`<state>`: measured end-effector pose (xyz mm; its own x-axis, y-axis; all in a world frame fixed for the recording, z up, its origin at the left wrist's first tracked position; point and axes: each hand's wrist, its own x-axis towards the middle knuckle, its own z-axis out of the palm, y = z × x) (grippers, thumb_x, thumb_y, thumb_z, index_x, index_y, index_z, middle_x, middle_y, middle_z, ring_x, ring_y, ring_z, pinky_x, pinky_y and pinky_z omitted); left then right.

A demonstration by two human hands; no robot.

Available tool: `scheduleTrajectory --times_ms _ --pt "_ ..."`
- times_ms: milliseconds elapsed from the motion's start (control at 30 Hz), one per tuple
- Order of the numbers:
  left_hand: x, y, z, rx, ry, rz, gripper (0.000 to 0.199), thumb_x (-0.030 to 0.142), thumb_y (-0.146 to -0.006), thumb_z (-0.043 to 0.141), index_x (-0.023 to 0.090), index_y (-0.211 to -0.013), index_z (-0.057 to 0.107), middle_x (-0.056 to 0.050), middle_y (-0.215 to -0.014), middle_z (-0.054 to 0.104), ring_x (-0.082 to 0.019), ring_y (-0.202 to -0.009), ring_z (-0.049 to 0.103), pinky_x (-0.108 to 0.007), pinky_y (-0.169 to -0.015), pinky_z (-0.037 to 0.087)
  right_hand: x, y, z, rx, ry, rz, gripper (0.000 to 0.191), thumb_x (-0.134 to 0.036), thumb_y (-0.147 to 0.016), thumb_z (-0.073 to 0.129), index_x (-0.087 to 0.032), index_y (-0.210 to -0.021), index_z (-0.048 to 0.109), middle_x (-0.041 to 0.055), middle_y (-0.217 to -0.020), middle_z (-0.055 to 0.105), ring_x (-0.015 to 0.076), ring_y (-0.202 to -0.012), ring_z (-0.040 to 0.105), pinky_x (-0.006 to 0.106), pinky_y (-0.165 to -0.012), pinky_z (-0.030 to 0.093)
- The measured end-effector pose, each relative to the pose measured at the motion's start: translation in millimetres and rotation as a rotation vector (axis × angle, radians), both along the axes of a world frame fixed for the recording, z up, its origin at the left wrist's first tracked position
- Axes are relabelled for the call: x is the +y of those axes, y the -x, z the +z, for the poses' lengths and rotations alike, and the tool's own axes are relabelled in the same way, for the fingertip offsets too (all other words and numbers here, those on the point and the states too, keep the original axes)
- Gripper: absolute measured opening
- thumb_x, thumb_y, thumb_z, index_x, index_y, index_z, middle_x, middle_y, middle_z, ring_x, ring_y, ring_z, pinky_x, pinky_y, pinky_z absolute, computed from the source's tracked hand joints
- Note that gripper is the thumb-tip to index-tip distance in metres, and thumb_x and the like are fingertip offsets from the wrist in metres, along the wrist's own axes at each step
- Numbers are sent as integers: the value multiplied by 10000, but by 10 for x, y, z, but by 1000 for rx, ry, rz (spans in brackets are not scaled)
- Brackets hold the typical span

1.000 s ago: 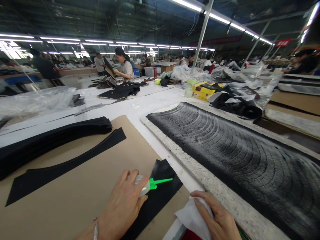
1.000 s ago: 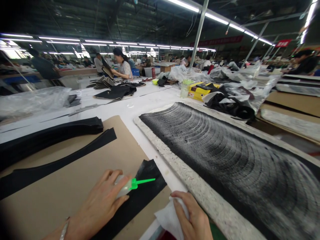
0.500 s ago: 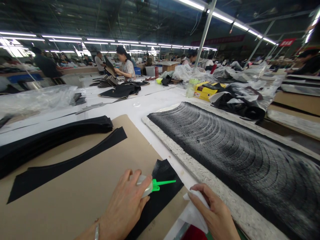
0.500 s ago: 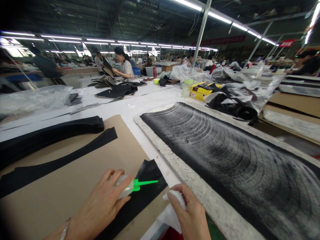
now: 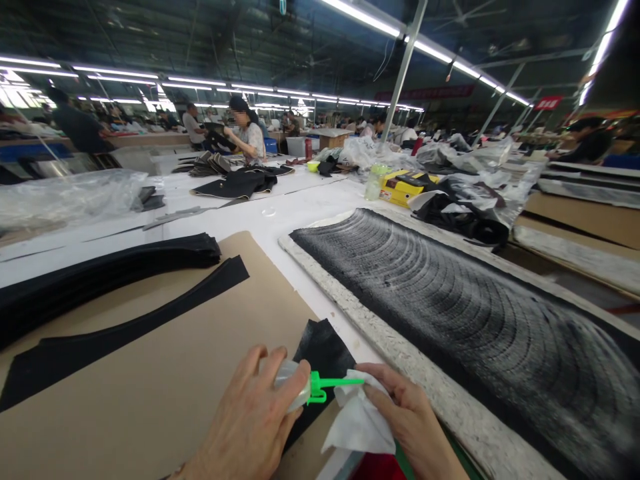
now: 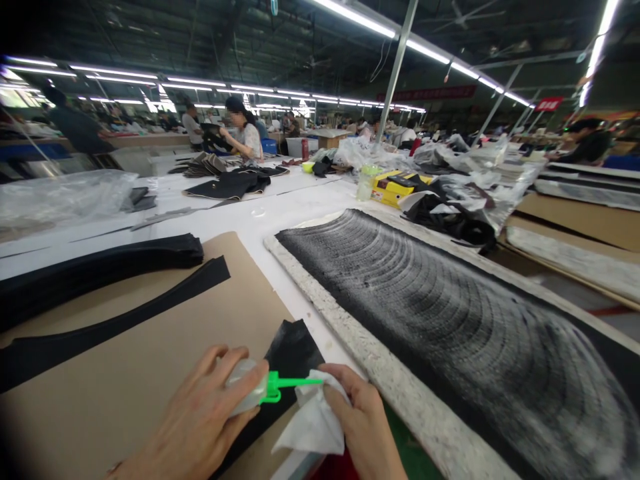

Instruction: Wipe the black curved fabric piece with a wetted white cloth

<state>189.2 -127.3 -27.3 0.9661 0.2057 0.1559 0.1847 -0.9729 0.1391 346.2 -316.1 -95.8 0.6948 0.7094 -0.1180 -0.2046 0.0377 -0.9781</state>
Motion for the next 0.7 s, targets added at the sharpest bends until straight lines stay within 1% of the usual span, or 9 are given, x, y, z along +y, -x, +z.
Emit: scheduleTrajectory --times_ms 67,133,233,300,367,467,533,633,700 --pt "-9 18 -6 -40 -57 -19 482 207 -864 523 384 -1310 479 -47 -1292 512 -297 -1129 412 -476 -958 463 18 24 1 71 -1 -19 520 -552 -751 760 -150 -1071 679 71 -857 691 199 -688 595 252 -588 423" --pt "-20 30 -10 -86 -120 -29 489 163 -857 522 368 -1300 491 -52 -1276 522 -292 -1118 413 -466 -943 476 37 43 10 103 15 -56 601 -600 -667 806 -138 -1037 699 64 -780 678 161 -602 543 226 -537 371" --pt "-29 38 -19 -141 -194 -39 495 133 -844 535 356 -1285 506 -59 -1262 527 -293 -1103 410 -452 -912 492 41 54 17 106 36 -83 625 -628 -634 810 -142 -1015 713 64 -760 673 152 -587 520 224 -532 359" --pt "-25 35 -27 -156 -211 -42 487 131 -846 535 355 -1277 511 -60 -1261 524 -295 -1108 401 -452 -912 492 13 43 1 71 50 -62 592 -621 -666 785 -151 -1018 712 69 -783 680 170 -607 540 240 -544 380" --pt "-14 23 -34 -147 -195 -35 471 136 -857 520 357 -1273 511 -58 -1263 520 -295 -1112 393 -458 -919 489 -37 20 -34 -18 93 -37 542 -609 -740 725 -162 -1046 697 72 -820 685 203 -649 574 264 -558 409" --pt "6 -16 -45 -98 -136 1 441 151 -878 496 353 -1270 509 -57 -1253 522 -292 -1096 392 -478 -927 482 -121 -18 -85 -181 182 -30 458 -564 -849 613 -193 -1115 646 69 -947 685 247 -769 616 302 -623 460" --pt "22 -54 -52 -65 -106 32 423 151 -885 485 343 -1260 519 -61 -1233 530 -294 -1090 389 -492 -935 473 -162 -34 -98 -250 232 -45 413 -542 -885 560 -219 -1140 594 53 -1011 672 245 -803 620 310 -655 473" --pt "48 -116 -60 -19 -83 68 415 144 -889 472 330 -1254 532 -72 -1212 535 -301 -1089 385 -504 -939 462 -193 -54 -92 -350 300 -50 311 -515 -914 512 -233 -1035 561 22 -911 663 222 -761 606 300 -641 458" --pt "65 -151 -60 19 -70 81 412 142 -891 461 321 -1254 540 -80 -1192 538 -304 -1075 391 -509 -928 461 -200 -73 -92 -393 310 -34 281 -503 -923 498 -231 -963 557 13 -850 652 216 -748 595 296 -637 446"
